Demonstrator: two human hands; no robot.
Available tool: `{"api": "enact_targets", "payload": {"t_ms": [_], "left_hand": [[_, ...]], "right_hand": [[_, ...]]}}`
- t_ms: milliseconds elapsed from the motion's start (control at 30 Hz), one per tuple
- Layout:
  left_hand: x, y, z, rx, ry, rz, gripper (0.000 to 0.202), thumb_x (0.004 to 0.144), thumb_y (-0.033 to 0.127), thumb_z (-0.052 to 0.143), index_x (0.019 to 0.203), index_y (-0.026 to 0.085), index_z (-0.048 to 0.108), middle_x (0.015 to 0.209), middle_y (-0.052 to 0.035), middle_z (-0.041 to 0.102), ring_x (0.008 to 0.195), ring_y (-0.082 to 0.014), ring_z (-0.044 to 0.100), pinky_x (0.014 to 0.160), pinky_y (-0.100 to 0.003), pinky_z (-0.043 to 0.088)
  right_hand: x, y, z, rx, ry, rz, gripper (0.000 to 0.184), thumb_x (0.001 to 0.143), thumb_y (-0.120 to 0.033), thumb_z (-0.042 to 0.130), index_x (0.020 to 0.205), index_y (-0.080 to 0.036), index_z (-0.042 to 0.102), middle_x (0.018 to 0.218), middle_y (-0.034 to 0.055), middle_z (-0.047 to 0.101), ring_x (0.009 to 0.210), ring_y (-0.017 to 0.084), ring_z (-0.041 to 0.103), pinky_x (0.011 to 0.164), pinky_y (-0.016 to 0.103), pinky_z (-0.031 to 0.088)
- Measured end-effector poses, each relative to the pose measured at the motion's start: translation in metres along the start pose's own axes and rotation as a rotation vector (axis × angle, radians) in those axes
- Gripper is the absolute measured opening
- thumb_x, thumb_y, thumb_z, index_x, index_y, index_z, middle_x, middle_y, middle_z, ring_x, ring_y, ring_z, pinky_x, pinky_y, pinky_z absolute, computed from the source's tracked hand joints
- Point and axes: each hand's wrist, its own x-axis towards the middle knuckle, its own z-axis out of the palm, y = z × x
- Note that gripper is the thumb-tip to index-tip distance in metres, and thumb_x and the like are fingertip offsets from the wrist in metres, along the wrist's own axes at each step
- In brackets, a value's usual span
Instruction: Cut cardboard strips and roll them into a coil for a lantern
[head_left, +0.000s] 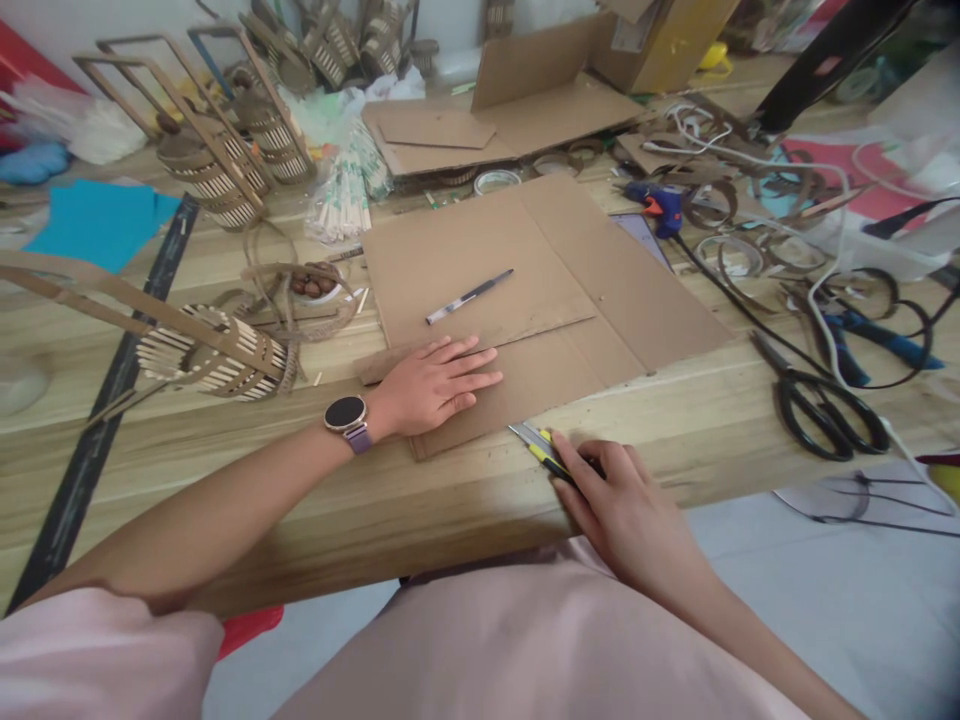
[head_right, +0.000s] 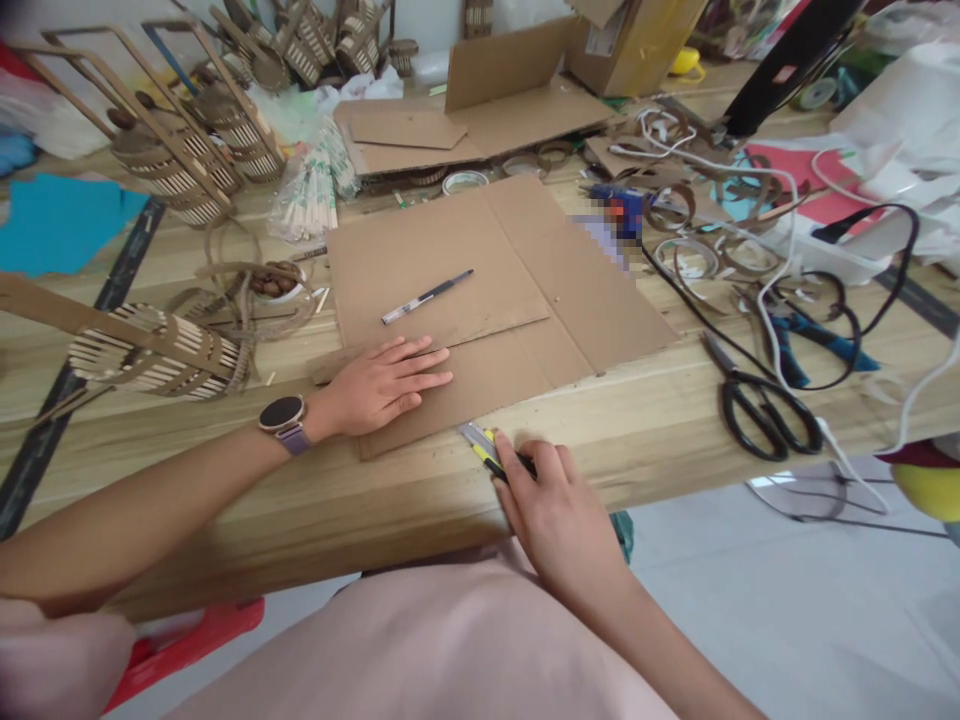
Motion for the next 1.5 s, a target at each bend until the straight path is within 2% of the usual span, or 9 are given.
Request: {"api": "enact_targets", "payload": {"t_ms": [200, 467, 567, 633, 733, 833, 1033, 1200, 1500], "left_hand": [[0.001, 0.000, -0.002, -0.003, -0.005, -0.019, 0.046, 0.107, 0.039, 0.030, 0.148, 0.029, 0.047, 0.159, 0.0002, 0.040, 0.150, -0.0246, 0.028, 0.123, -0.046, 0.020], [0.002, 0.002, -0.002, 0.011, -0.003, -0.036, 0.046, 0.107, 0.037, 0.031, 0.149, 0.026, 0.047, 0.159, -0.0016, 0.041, 0.149, -0.0263, 0.029, 0.122, -0.048, 0.021], [0.007, -0.006, -0.010, 0.029, -0.026, 0.018, 0.045, 0.106, 0.037, 0.031, 0.146, 0.027, 0.050, 0.158, -0.0024, 0.042, 0.147, -0.0265, 0.034, 0.119, -0.048, 0.028], [0.013, -0.017, -0.015, 0.031, -0.019, 0.074, 0.045, 0.106, 0.036, 0.031, 0.144, 0.026, 0.053, 0.161, -0.0041, 0.036, 0.142, -0.0256, 0.041, 0.117, -0.045, 0.031], [0.022, -0.032, -0.015, 0.073, 0.049, 0.017, 0.048, 0.104, 0.041, 0.037, 0.149, 0.027, 0.046, 0.166, -0.0094, 0.021, 0.147, -0.0341, 0.029, 0.119, -0.059, 0.019], [0.026, -0.040, -0.007, 0.057, 0.000, -0.056, 0.052, 0.103, 0.046, 0.038, 0.153, 0.029, 0.040, 0.165, -0.0115, 0.025, 0.151, -0.0414, 0.014, 0.114, -0.070, 0.017], [0.026, -0.038, 0.001, 0.060, -0.009, -0.069, 0.051, 0.104, 0.045, 0.036, 0.154, 0.032, 0.037, 0.164, -0.0074, 0.028, 0.152, -0.0396, 0.011, 0.116, -0.067, 0.017], [0.027, -0.036, -0.002, 0.056, -0.023, -0.090, 0.051, 0.104, 0.044, 0.035, 0.154, 0.034, 0.035, 0.165, -0.0059, 0.026, 0.153, -0.0392, 0.010, 0.117, -0.067, 0.016], [0.028, -0.033, -0.001, 0.070, -0.033, -0.109, 0.051, 0.104, 0.042, 0.037, 0.154, 0.034, 0.036, 0.165, -0.0052, 0.025, 0.153, -0.0381, 0.008, 0.117, -0.066, 0.015]], "right_hand": [[0.005, 0.000, -0.002, -0.021, -0.022, -0.045, 0.043, 0.101, -0.031, 0.041, 0.137, -0.013, 0.058, 0.100, 0.0147, 0.061, 0.089, 0.026, 0.058, 0.074, 0.039, 0.057], [-0.004, -0.009, 0.007, 0.007, -0.014, -0.057, 0.042, 0.099, -0.030, 0.042, 0.137, -0.020, 0.057, 0.099, 0.0122, 0.060, 0.090, 0.025, 0.059, 0.070, 0.036, 0.057], [-0.003, -0.011, 0.007, 0.003, -0.024, -0.068, 0.042, 0.099, -0.030, 0.042, 0.136, -0.017, 0.058, 0.100, 0.0134, 0.061, 0.090, 0.026, 0.059, 0.069, 0.037, 0.057], [-0.002, -0.011, 0.007, 0.007, -0.015, -0.076, 0.043, 0.099, -0.030, 0.041, 0.136, -0.016, 0.058, 0.100, 0.0139, 0.061, 0.089, 0.026, 0.059, 0.069, 0.038, 0.058], [-0.001, -0.011, 0.008, 0.009, -0.004, -0.078, 0.044, 0.100, -0.031, 0.041, 0.139, -0.018, 0.056, 0.099, 0.0132, 0.061, 0.088, 0.026, 0.058, 0.071, 0.039, 0.057], [0.002, -0.012, 0.010, 0.009, 0.004, -0.081, 0.046, 0.100, -0.031, 0.040, 0.142, -0.019, 0.054, 0.099, 0.0134, 0.061, 0.089, 0.026, 0.058, 0.070, 0.040, 0.058], [0.009, -0.010, 0.012, 0.011, -0.014, -0.176, 0.045, 0.100, -0.030, 0.041, 0.138, -0.013, 0.055, 0.099, 0.0148, 0.061, 0.089, 0.026, 0.058, 0.069, 0.039, 0.058], [0.007, -0.016, 0.018, 0.032, -0.028, -0.192, 0.045, 0.098, -0.028, 0.042, 0.140, -0.019, 0.054, 0.098, 0.0124, 0.060, 0.089, 0.025, 0.058, 0.065, 0.035, 0.056], [0.024, -0.025, 0.016, -0.010, -0.009, -0.264, 0.041, 0.098, -0.027, 0.039, 0.130, -0.014, 0.061, 0.096, 0.0131, 0.060, 0.087, 0.025, 0.059, 0.063, 0.033, 0.055]]}}
